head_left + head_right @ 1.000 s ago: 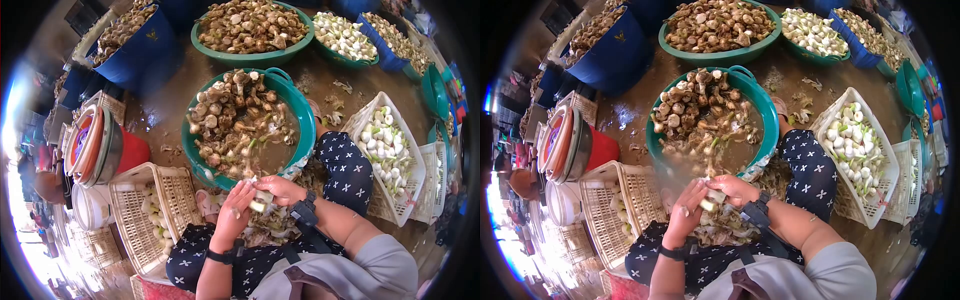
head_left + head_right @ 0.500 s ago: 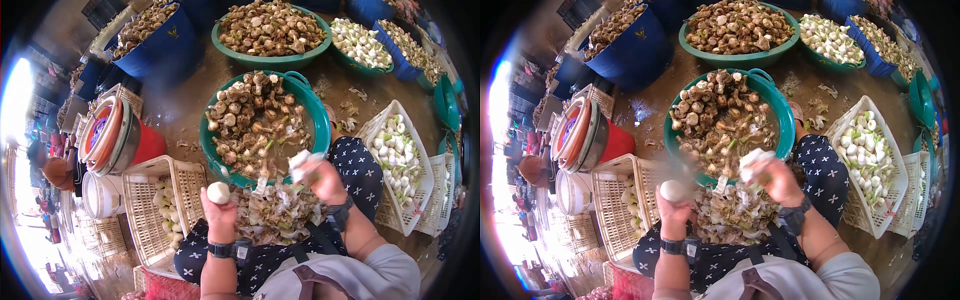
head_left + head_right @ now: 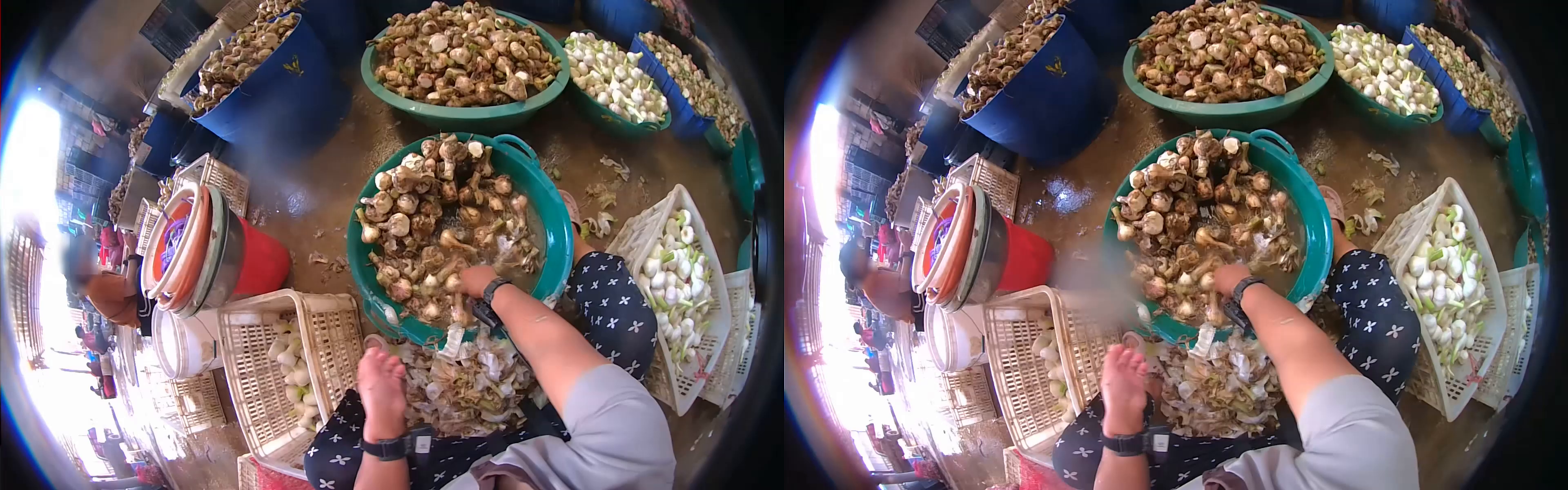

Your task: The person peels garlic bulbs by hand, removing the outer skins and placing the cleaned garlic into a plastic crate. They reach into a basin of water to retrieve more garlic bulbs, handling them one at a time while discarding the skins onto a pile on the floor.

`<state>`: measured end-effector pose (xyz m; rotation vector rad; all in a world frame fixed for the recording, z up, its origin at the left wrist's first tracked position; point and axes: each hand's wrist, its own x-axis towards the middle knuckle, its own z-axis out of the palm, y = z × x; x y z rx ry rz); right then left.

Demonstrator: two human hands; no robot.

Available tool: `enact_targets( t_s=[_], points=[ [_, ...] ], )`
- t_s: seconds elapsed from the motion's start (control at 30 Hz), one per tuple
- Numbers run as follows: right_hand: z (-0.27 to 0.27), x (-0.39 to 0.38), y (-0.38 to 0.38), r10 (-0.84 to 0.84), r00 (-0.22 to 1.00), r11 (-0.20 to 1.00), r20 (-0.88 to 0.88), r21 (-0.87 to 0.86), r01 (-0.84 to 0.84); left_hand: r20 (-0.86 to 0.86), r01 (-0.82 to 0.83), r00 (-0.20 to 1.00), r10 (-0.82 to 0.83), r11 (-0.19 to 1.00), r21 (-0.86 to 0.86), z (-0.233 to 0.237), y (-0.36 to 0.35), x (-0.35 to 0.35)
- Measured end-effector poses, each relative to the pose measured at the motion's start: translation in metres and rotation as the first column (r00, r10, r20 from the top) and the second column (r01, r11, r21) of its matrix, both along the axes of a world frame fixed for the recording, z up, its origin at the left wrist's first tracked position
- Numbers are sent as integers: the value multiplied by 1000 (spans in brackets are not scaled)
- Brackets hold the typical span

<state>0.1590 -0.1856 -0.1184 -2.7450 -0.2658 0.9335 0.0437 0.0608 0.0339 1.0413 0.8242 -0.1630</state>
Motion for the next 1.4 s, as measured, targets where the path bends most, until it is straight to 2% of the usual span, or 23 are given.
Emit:
enact_targets(
  t_s=[0.03,0.1,0.17,0.27,0.33,0.5,0.57,0.63,0.67,0.7,0.77,0.8,0.83,0.93,0.97,1.03,1.13,1.2,1.23,1.27,1.3,1.37,1.4],
  points=[
    [4,-9,3,2,1000,1000,-14,6,-2,-48,87,995,-87,996,9,-4,-7,-1],
    [18,-34,14,-219,972,886,86,434,161,-202,233,950,-240,971,-57,-10,-20,1],
    [99,-68,34,-347,913,612,-215,685,395,-290,279,901,-323,943,-182,-9,-29,1],
    [114,-117,57,-257,966,664,38,733,148,-222,382,870,-439,888,-257,2,-41,5],
    [140,-132,59,-249,960,673,126,735,79,-168,538,841,-514,826,168,-4,-43,1],
    [139,-144,53,-266,926,705,269,709,-4,-84,539,839,-537,842,10,9,-45,-13],
    [131,-143,46,-271,960,619,77,777,113,5,548,836,-549,834,-59,14,-46,-17],
    [128,-148,44,-241,660,69,-711,666,743,85,634,772,-630,773,-31,19,-41,-18],
    [137,-151,46,-241,542,-133,-805,581,803,134,659,745,-654,752,10,21,-40,-18],
    [135,-153,44,-250,540,-140,-804,582,801,180,680,713,-677,731,52,24,-37,-15],
    [133,-155,42,-381,888,213,-257,911,354,72,786,588,-805,591,181,34,-33,-10],
    [134,-160,46,-491,855,182,-165,941,287,30,806,466,-884,439,398,31,-33,-14],
    [134,-159,43,-504,848,179,-167,940,292,-40,767,345,-938,257,588,32,-37,-16],
    [128,-154,36,-277,579,-187,-766,634,750,85,574,263,-961,226,787,36,-45,-20],
    [125,-154,36,-278,577,-189,-768,633,751,94,382,159,-983,149,912,37,-45,-19],
    [127,-151,38,-292,489,-285,-822,563,776,57,434,193,-979,137,890,40,-45,-19],
    [145,-149,30,-224,472,-254,-852,519,816,-110,84,24,-994,-108,991,30,-44,-19],
    [152,-155,35,-211,571,-375,-793,606,702,317,476,583,-748,631,613,13,-49,-28],
    [157,-156,37,-212,669,-481,-713,672,564,318,474,581,-749,629,616,12,-46,-23],
    [178,-166,30,-338,740,-141,-582,808,571,398,406,786,-473,880,245,13,-41,-17],
    [173,-173,29,-333,743,-145,-580,810,568,335,220,929,-158,962,-159,15,-36,-12],
    [150,-197,36,-349,930,393,111,919,37,318,164,943,-101,970,-179,21,-29,-10],
    [116,-205,38,-430,861,476,272,878,-39,249,126,965,-86,981,-149,24,-27,-12]
  ],
)
